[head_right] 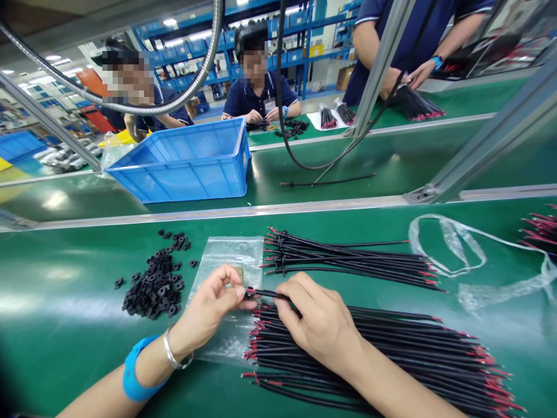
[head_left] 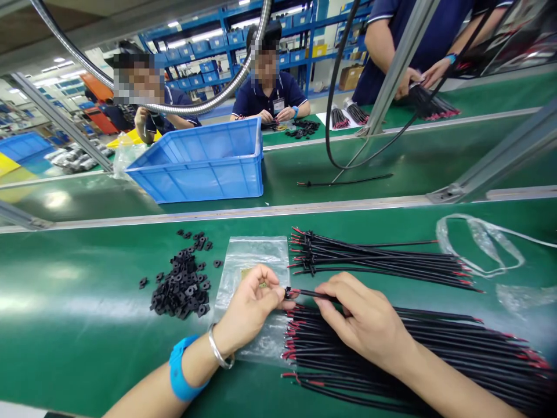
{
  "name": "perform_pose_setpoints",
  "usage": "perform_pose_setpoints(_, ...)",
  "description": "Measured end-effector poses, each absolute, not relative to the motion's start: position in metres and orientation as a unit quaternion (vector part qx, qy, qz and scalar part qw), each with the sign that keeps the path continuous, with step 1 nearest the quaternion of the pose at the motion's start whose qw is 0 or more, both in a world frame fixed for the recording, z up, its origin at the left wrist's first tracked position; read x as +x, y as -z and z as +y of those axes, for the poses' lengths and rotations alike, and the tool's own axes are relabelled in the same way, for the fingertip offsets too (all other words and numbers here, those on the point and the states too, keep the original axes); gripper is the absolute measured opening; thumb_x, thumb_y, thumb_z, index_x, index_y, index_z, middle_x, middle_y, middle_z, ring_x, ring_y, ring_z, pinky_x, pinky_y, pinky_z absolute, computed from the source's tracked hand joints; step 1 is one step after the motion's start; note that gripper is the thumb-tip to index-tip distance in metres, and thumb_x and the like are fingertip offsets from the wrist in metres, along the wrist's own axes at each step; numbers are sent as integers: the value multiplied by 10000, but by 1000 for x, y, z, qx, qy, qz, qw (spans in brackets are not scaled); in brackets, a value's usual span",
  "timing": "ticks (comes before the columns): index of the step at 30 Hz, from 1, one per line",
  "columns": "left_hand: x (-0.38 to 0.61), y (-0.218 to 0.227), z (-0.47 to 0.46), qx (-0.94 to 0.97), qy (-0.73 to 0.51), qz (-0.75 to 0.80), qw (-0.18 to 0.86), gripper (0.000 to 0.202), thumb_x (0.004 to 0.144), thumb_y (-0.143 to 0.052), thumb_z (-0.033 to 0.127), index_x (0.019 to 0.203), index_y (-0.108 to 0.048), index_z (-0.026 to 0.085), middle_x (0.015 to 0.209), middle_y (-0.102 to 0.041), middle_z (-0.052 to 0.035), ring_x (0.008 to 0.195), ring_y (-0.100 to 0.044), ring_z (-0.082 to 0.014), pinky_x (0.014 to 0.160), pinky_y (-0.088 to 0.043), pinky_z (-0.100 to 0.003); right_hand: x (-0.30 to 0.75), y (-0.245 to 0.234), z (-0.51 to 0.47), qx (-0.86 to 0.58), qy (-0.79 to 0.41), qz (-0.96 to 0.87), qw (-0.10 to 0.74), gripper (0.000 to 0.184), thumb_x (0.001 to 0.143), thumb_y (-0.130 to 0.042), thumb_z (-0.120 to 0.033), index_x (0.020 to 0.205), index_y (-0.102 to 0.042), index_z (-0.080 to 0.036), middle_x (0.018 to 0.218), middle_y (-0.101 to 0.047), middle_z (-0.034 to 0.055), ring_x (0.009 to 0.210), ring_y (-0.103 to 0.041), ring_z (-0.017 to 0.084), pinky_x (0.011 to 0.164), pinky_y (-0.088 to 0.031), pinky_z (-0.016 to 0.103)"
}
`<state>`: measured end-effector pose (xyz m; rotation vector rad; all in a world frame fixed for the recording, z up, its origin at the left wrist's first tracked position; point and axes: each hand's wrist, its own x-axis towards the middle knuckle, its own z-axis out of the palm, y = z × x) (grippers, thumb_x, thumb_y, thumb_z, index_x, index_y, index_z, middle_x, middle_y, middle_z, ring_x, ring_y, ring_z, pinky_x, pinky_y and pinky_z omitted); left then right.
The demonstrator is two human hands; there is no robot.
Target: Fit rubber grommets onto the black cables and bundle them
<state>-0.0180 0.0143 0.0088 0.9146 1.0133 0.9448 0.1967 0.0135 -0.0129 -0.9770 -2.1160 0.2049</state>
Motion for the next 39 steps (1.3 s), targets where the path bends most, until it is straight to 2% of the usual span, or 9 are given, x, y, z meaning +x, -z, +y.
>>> perform_pose_setpoints(3, -20, -5, 15, 410, -417, 430, 688, 328, 753, -781, 301, 864, -498, 178, 742, -564, 52, 728, -669, -90, 750, -525, -228, 197, 11, 13, -388, -70, -830, 395, 96, 931, -507, -162, 979, -587, -185, 832, -614, 45, 702, -597, 133, 575, -461, 235)
perform_pose_setpoints(7, -20, -3, 15, 383, -426, 415, 707, 427, 643, -860, 212, 900, -521, 185, 797, -589, 44, 843, -697, -128, 734, -514, -199, 197, 7, 11, -369, -63, -838, 397, 110, 921, -505, -147, 966, -596, -190, 813, -627, 42, 693, -599, 134, 592, -473, 244)
perform_pose_setpoints(12, -17, -3, 11, 375, -407, 422, 718, 525, 579, -891, 180, 933, -505, 197, 870, -710, -33, 855, -709, -157, 759, -546, -240, 196, 3, 8, -355, -76, -843, 397, 133, 897, -518, -108, 978, -589, -186, 814, -621, 43, 703, -591, 142, 608, -473, 258)
perform_pose_setpoints(16, -12, -1, 9, 377, -424, 449, 690, 494, 527, -910, 173, 881, -566, 189, 905, -698, -36, 884, -703, -169, 725, -551, -219, 194, 1, 3, -337, -101, -846, 399, 177, 888, -493, -92, 1013, -580, -183, 816, -611, 43, 707, -580, 145, 595, -466, 259)
perform_pose_setpoints(19, -9, 2, 9, 408, -443, 455, 656, 363, 525, -912, 224, 798, -681, 159, 934, -650, -33, 821, -692, -144, 703, -550, -209, 193, 2, 1, -332, -90, -848, 403, 193, 895, -481, -84, 1035, -569, -183, 815, -609, 41, 703, -573, 144, 584, -458, 256)
perform_pose_setpoints(24, -9, 2, 8, 481, -437, 471, 596, 337, 459, -934, 285, 749, -784, 201, 771, -643, -37, 657, -624, -135, 623, -542, -257, 192, 6, 0, -332, -101, -855, 385, 166, 925, -462, -100, 1044, -552, -173, 816, -585, 46, 684, -552, 148, 568, -450, 262)
perform_pose_setpoints(27, -8, -1, 6, 557, -438, 478, 519, 277, 493, -923, 298, 735, -797, 248, 744, -661, -47, 647, -601, -149, 574, -505, -260, 191, 8, -2, -329, -133, -858, 371, 166, 933, -444, -102, 1044, -550, -167, 814, -563, 47, 677, -537, 150, 581, -452, 270)
perform_pose_setpoints(30, -6, -1, 3, 608, -430, 461, 482, 234, 553, -901, 305, 762, -799, 274, 745, -698, -48, 670, -628, -166, 631, -511, -285, 189, 8, -5, -330, -163, -857, 362, 163, 938, -427, -102, 1005, -559, -168, 790, -536, 40, 648, -510, 145, 565, -433, 266)
perform_pose_setpoints(39, -3, 0, 1, 629, -422, 456, 467, 196, 616, -870, 314, 792, -796, 269, 764, -710, -45, 709, -644, -169, 666, -510, -284, 186, 1, -5, -345, -218, -835, 370, 178, 954, -442, -122, 901, -597, -191, 701, -515, 5, 600, -498, 122, 544, -406, 233)
